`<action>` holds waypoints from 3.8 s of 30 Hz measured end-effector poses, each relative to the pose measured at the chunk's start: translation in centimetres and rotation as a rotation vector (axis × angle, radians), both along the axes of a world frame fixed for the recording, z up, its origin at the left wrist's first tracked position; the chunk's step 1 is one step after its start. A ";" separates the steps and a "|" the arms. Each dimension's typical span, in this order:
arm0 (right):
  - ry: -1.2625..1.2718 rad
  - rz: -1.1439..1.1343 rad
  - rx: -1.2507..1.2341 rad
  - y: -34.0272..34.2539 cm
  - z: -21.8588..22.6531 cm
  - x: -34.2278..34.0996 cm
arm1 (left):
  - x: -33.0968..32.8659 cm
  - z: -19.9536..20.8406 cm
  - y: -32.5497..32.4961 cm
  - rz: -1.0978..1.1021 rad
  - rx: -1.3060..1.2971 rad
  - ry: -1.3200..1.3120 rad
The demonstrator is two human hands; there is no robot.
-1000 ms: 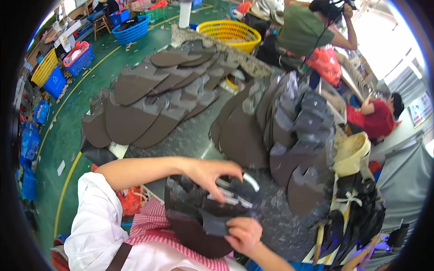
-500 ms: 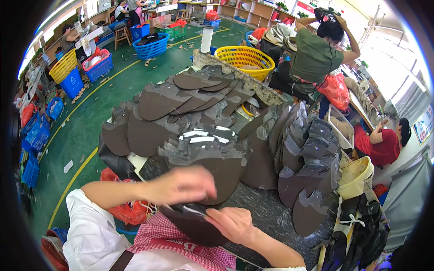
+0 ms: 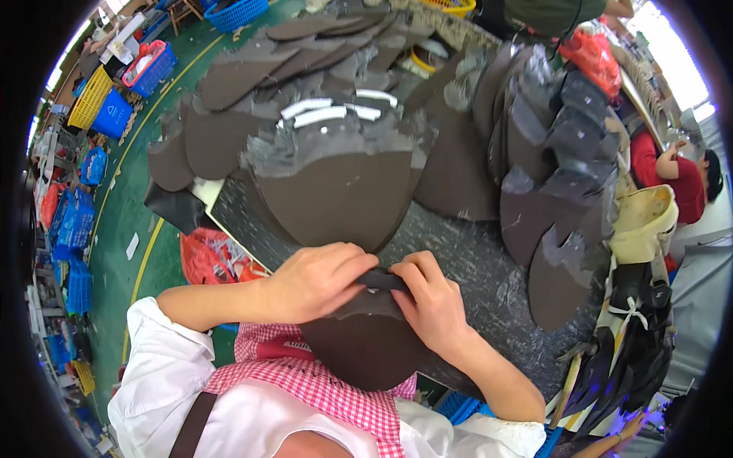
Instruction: The person flattens the edges of shoe upper pieces with a hammer, applies adhesive tape strips onto the pieces, and folds and presses the sections together by hand.
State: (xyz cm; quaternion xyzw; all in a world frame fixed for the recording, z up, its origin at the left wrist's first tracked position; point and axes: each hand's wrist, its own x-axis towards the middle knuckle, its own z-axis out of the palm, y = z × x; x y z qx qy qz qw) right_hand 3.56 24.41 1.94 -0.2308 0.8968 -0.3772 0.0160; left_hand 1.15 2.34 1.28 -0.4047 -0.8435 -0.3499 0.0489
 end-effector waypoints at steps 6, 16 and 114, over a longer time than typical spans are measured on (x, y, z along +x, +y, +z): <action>0.613 0.235 0.227 2.0 -1.2 0.0 | 0.9 -0.9 0.0 -0.007 0.021 0.080; 0.589 0.230 0.229 1.6 -0.9 -0.1 | 1.4 -1.3 0.1 0.006 -0.133 0.368; 0.584 0.306 0.194 1.9 -0.5 -0.4 | 1.7 0.8 1.0 -0.173 -0.347 0.447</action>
